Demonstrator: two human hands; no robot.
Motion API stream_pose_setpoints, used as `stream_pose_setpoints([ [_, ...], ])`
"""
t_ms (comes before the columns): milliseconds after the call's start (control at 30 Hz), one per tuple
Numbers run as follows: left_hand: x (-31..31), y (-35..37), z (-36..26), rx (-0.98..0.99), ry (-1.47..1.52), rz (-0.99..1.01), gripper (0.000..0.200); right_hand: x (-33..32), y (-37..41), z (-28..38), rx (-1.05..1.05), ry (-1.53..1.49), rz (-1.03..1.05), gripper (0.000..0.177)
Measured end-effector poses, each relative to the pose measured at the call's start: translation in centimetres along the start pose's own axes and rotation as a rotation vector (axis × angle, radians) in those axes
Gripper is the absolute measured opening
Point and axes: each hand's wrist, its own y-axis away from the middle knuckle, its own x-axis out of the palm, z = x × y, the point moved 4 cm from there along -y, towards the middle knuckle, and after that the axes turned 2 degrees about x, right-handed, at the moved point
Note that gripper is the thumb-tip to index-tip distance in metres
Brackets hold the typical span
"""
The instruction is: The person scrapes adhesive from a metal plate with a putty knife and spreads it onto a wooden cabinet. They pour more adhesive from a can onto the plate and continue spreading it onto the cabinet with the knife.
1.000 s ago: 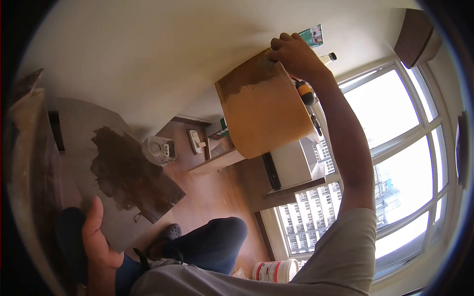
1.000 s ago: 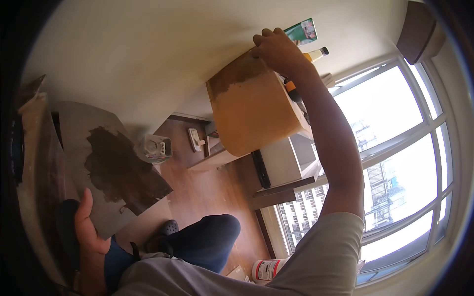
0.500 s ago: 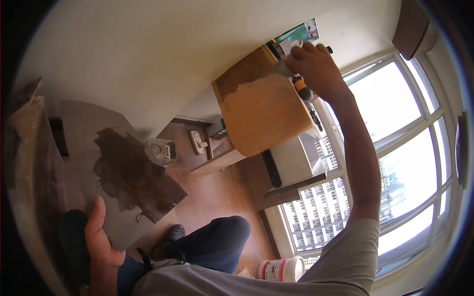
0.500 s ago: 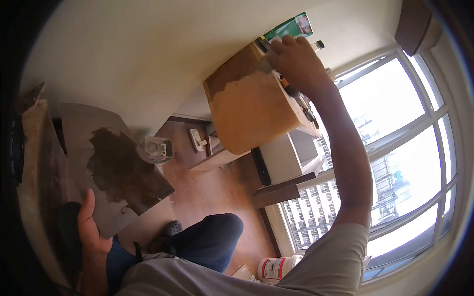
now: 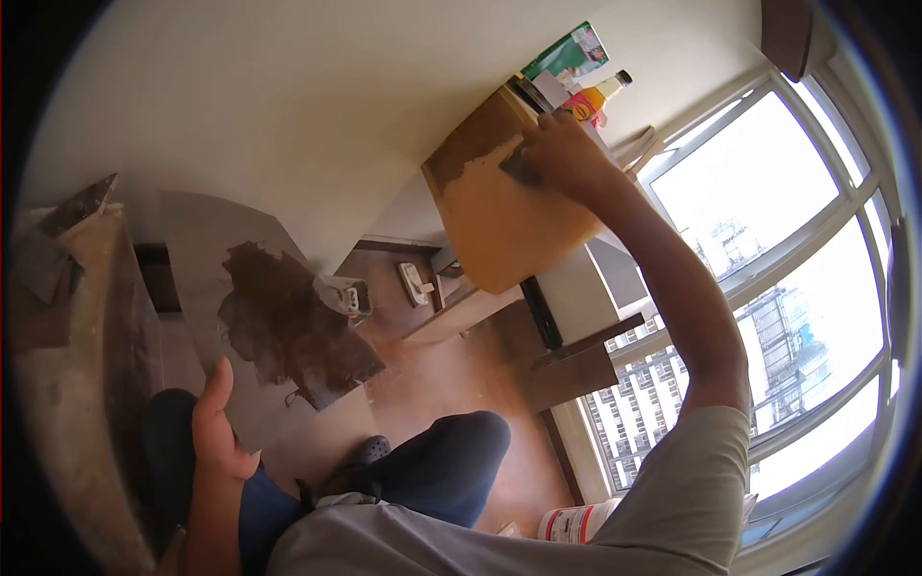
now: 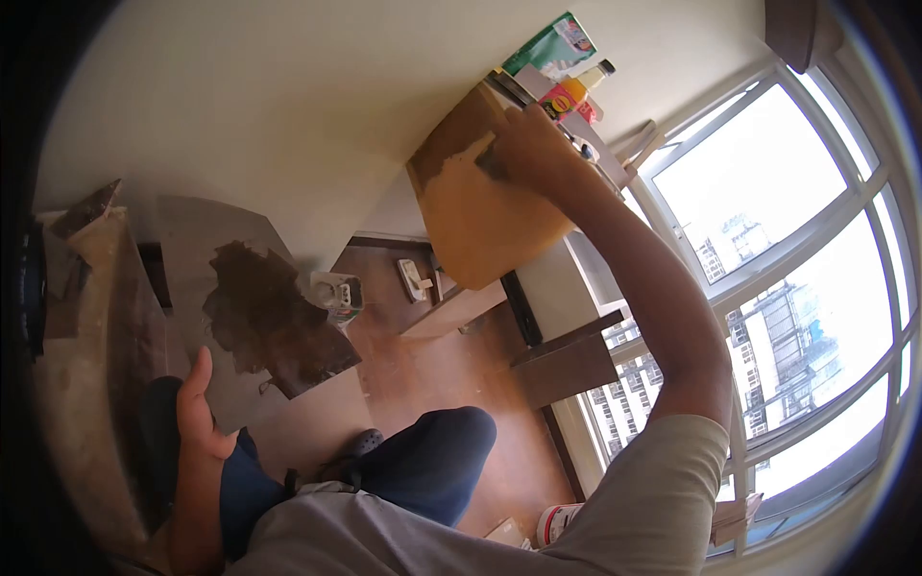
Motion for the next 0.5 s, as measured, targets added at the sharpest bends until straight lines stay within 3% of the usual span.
stream_pose_setpoints([
  [67, 0.1, 0.1, 0.1, 0.008, -0.007, 0.017, 0.043, -2.3, 3.0, 0.8, -0.039, 0.032, -0.054, 0.011],
  [167, 0.5, 0.2, 0.2, -0.016, -0.006, 0.109, 0.044, -7.3, 6.0, 3.6, -0.071, -0.079, 0.083, 0.008],
  [233, 0.8, 0.3, 0.3, -0.013, 0.002, 0.094, 0.045, -10.1, 7.6, 6.5, -0.067, -0.082, -0.189, 0.006],
  [333, 1.4, 0.4, 0.1, 0.036, 0.001, 0.103, 0.045, -14.1, 8.6, 10.7, -0.136, -0.101, -0.282, 0.006],
  [400, -0.6, 0.3, -0.8, 0.012, 0.034, 0.039, 0.042, -12.7, 7.3, 11.2, -0.041, -0.182, -0.278, 0.006],
  [433, -0.4, 0.6, -1.3, 0.034, 0.026, 0.097, 0.041, -12.1, 6.7, 11.0, -0.03, -0.365, -0.449, 0.014],
  [467, -1.5, 0.7, -2.0, 0.051, 0.033, 0.102, 0.041, -11.6, 6.4, 10.9, 0.016, -0.658, -0.494, 0.019],
  [500, -1.4, 1.2, -2.5, 0.046, 0.001, 0.082, 0.041, -11.1, 6.7, 12.1, 0.029, -0.694, -0.498, 0.019],
])
